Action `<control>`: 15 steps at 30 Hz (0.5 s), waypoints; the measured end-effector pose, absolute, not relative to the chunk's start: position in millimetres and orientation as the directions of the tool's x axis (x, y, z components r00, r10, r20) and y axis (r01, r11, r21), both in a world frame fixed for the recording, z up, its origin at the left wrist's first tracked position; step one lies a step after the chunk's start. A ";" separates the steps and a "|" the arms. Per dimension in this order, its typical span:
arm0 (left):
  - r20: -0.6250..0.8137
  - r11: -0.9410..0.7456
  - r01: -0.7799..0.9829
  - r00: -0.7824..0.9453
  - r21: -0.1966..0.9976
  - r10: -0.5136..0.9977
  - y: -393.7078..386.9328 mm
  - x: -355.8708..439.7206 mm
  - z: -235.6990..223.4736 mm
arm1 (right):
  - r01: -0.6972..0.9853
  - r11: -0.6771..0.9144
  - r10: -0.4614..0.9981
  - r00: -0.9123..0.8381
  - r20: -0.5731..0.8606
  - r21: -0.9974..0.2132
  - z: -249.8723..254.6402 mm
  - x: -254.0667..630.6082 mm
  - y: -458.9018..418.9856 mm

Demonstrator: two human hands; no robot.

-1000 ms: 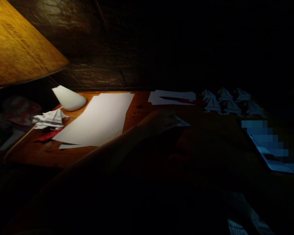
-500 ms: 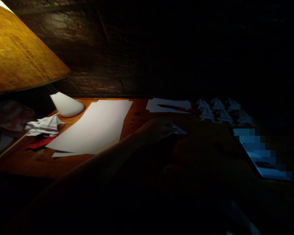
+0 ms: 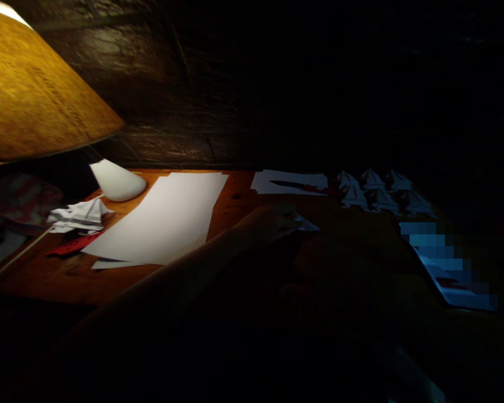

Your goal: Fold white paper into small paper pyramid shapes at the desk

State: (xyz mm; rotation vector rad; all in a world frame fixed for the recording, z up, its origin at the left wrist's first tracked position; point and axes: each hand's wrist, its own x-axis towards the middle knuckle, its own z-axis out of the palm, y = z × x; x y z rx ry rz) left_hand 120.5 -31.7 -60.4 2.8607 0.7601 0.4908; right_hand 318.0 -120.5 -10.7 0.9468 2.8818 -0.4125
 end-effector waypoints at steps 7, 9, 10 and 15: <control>0.251 -0.863 0.432 0.833 0.264 0.494 -27.4 118.0 -63.7 | 0.576 0.775 0.572 -0.814 -0.098 -0.259 -11.7 319.0 -122.3; 0.256 -0.868 0.409 0.840 0.281 0.479 -26.7 116.7 -63.8 | 0.571 0.777 0.573 -0.816 -0.075 -0.264 -12.8 319.0 -122.5; 0.257 -0.870 0.403 0.842 0.283 0.474 -26.7 116.0 -63.4 | 0.569 0.778 0.575 -0.816 -0.062 -0.266 -13.2 319.1 -122.5; 0.225 -0.873 0.408 0.854 0.269 0.469 -30.3 112.8 -57.3 | 0.584 0.767 0.610 -0.792 0.020 -0.266 -5.7 326.2 -117.6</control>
